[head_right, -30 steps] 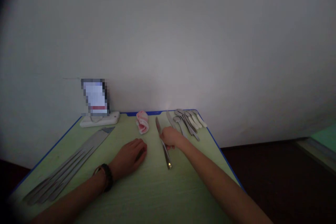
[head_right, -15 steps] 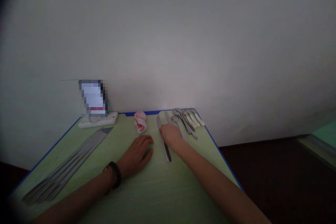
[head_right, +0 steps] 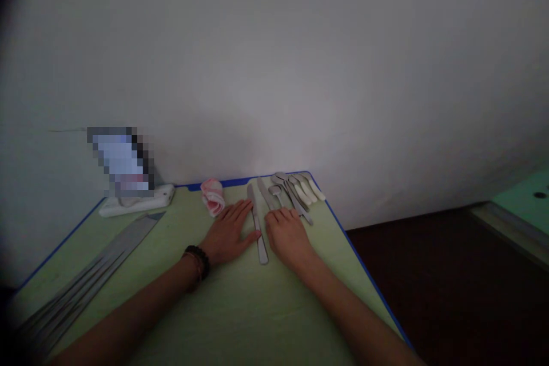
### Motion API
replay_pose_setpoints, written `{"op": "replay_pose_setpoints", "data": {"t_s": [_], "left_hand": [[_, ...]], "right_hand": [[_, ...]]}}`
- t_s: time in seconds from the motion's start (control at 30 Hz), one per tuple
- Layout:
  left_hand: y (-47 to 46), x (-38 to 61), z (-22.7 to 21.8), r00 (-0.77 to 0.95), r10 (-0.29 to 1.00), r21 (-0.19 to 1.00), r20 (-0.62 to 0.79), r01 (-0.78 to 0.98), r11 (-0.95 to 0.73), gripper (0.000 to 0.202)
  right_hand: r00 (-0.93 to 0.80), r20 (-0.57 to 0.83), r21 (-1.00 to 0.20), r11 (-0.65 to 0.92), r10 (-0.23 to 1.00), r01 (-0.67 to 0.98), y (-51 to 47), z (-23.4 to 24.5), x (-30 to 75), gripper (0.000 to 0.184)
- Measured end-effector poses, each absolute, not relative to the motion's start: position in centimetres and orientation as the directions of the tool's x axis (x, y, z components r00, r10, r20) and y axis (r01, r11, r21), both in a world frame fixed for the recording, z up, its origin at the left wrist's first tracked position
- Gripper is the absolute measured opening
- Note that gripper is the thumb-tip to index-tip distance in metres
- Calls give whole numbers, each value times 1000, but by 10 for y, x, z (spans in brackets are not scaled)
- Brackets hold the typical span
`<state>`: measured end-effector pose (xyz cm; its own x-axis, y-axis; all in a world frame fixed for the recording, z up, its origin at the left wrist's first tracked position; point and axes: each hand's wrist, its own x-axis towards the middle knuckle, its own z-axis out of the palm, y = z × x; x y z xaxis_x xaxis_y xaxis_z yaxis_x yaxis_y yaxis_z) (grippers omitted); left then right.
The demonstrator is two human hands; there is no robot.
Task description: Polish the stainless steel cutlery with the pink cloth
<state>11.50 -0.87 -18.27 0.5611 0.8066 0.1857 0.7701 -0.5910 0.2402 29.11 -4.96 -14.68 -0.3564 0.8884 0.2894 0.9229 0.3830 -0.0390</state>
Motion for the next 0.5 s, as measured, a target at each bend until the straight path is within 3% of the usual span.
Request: {"op": "replay_pose_setpoints", "data": {"t_s": [0.5], "left_hand": [[14, 134, -182, 520, 841, 191, 151, 819, -541, 68]], "right_hand": [[-264, 138, 2, 266, 955, 964, -49, -147, 298, 25]]}}
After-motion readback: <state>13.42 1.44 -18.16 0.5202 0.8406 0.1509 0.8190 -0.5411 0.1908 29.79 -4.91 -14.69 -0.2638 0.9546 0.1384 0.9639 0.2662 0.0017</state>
